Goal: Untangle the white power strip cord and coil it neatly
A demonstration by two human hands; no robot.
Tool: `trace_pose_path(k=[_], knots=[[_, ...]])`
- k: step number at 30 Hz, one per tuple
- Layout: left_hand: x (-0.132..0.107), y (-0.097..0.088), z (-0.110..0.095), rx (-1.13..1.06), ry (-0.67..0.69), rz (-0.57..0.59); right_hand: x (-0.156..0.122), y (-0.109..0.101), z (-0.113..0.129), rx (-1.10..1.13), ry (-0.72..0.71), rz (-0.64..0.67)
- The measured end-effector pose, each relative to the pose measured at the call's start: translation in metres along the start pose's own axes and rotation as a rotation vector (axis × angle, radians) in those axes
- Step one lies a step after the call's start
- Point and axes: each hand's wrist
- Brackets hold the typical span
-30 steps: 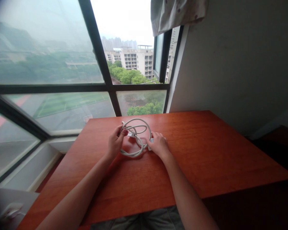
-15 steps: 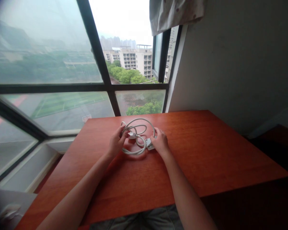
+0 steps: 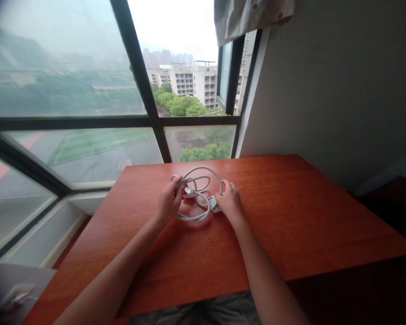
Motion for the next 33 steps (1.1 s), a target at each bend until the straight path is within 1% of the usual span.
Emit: trace_pose_path(k=[4,6,7,11,16,19,22,25,27,29,33], knots=[[0.001,0.0,-0.002,-0.039,0.002,0.042,0.003,-0.003,-0.003,0.256,0.008,-0.063],[0.001,0.0,-0.002,-0.044,0.015,0.05,0.003,-0.005,-0.003,0.315,-0.005,-0.074],[0.001,0.0,-0.003,-0.041,0.024,0.049,0.004,-0.006,-0.003,0.308,-0.02,-0.074],[-0.001,0.002,-0.006,0.018,0.05,0.031,0.005,-0.007,-0.004,0.151,-0.066,-0.041],[-0.004,0.005,-0.011,0.092,0.006,0.001,0.004,-0.008,-0.006,-0.136,-0.055,0.052],[-0.003,0.003,-0.012,0.126,-0.041,-0.037,0.0,-0.016,-0.002,-0.292,-0.021,0.104],[0.0,-0.002,-0.011,0.152,-0.06,-0.084,-0.003,-0.03,0.005,-0.386,0.078,0.13],[0.001,-0.006,-0.009,0.184,-0.066,-0.138,-0.004,-0.038,0.012,-0.404,0.174,0.167],[0.002,-0.007,-0.007,0.197,-0.069,-0.157,-0.005,-0.037,0.013,-0.385,0.183,0.201],[0.002,-0.007,-0.005,0.191,-0.057,-0.155,-0.004,-0.031,0.012,-0.355,0.168,0.204],[-0.001,-0.002,-0.007,0.132,0.012,-0.096,-0.003,-0.013,0.007,-0.277,0.131,0.113]])
Point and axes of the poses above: each hand's wrist, its own x-axis towards the middle knuckle, its own y-axis out of the palm, z = x × y
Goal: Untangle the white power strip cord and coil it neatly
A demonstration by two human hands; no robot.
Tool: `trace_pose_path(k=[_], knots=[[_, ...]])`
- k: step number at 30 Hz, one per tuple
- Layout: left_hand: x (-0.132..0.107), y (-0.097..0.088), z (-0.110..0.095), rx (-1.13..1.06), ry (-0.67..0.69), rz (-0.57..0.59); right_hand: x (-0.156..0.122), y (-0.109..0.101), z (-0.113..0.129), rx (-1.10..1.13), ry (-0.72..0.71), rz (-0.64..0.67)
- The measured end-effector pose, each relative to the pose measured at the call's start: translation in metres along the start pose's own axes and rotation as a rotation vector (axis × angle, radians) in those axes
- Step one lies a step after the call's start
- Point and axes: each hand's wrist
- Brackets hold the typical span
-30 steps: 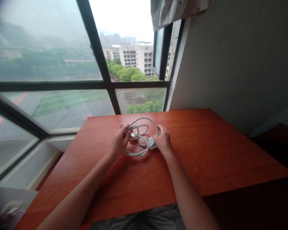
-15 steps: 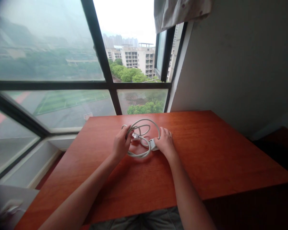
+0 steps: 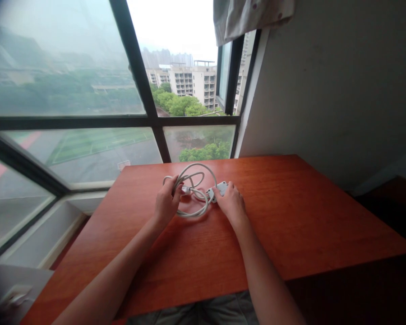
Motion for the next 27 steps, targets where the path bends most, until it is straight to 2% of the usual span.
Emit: trace_pose_path(k=[7,13,23,27], knots=[[-0.009,0.007,-0.011,-0.083,0.201,0.184,0.008,0.014,-0.009,0.153,-0.087,-0.169],[-0.009,0.008,-0.006,-0.045,0.147,0.123,0.011,0.013,-0.014,0.281,-0.186,-0.253],[-0.007,0.009,-0.007,-0.053,0.149,0.128,0.009,0.009,-0.011,0.199,-0.216,-0.214],[-0.007,0.01,-0.008,-0.042,0.116,0.13,0.007,0.004,-0.008,0.268,-0.221,-0.228]])
Point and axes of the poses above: each hand's wrist, its own x-axis towards the middle knuckle, its own y-axis out of the palm, z = x × y
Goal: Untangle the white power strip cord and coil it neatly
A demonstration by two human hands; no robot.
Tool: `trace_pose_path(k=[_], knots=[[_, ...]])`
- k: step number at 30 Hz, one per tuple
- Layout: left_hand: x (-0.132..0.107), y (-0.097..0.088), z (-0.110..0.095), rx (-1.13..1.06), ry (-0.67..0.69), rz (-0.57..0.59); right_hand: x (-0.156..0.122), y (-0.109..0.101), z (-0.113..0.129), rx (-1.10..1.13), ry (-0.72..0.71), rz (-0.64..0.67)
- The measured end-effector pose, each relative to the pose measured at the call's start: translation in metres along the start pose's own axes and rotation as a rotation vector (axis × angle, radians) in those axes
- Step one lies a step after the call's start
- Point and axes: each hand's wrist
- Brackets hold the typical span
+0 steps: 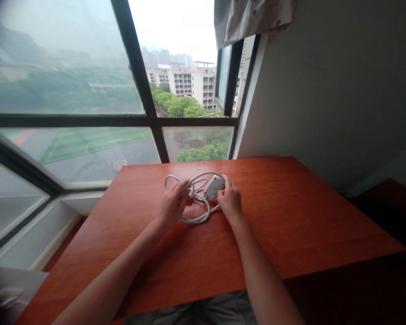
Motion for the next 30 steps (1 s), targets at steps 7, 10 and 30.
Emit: trace_pose_path(k=[7,10,30], knots=[[0.002,0.0,0.009,-0.005,-0.06,-0.004,0.004,-0.002,0.001,0.515,0.061,0.047],[0.003,0.0,0.015,-0.043,-0.083,-0.009,0.006,-0.002,-0.003,0.719,0.07,0.163],[0.006,-0.004,0.013,-0.012,-0.083,-0.026,-0.005,-0.016,0.019,0.364,-0.22,0.138]])
Point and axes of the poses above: each hand's wrist, its own x-axis towards the middle knuckle, its own y-axis out of the palm, z = x × y
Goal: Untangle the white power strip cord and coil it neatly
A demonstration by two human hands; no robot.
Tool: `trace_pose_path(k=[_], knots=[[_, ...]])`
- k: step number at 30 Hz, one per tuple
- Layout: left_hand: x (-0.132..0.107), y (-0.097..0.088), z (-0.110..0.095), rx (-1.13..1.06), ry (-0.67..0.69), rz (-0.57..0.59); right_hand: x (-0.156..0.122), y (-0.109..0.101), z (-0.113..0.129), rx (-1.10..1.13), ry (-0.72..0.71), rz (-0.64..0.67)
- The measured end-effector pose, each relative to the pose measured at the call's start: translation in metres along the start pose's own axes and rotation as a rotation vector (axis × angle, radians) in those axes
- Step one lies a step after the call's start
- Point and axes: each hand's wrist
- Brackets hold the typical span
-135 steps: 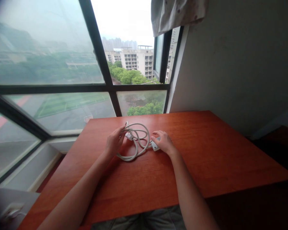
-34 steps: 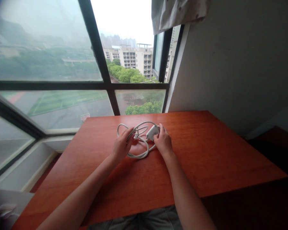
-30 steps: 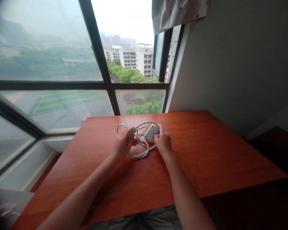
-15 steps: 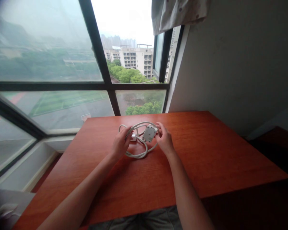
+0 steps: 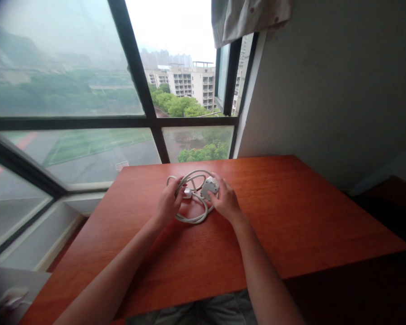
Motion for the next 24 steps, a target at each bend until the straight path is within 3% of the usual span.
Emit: trace_pose_path(k=[5,9,12,15,19,24], knots=[[0.002,-0.003,0.005,-0.034,-0.014,0.014,0.007,-0.018,-0.01,0.469,0.22,-0.283],[0.002,-0.006,0.005,-0.024,-0.047,0.034,0.013,-0.035,-0.026,0.949,0.289,-0.488],[0.002,-0.009,0.004,0.001,-0.032,0.022,0.013,-0.04,-0.037,1.225,0.349,-0.458],[0.003,-0.012,0.005,0.027,-0.023,0.003,0.011,-0.039,-0.042,1.346,0.448,-0.416],[0.004,-0.019,0.003,0.16,0.032,0.041,0.008,-0.037,-0.039,1.382,0.522,-0.341],[0.005,-0.023,-0.002,0.463,0.18,0.037,0.005,-0.035,-0.027,1.312,0.471,-0.117]])
Point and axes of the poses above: each hand's wrist, its own x-axis towards the middle knuckle, its own y-axis out of the palm, z = x × y
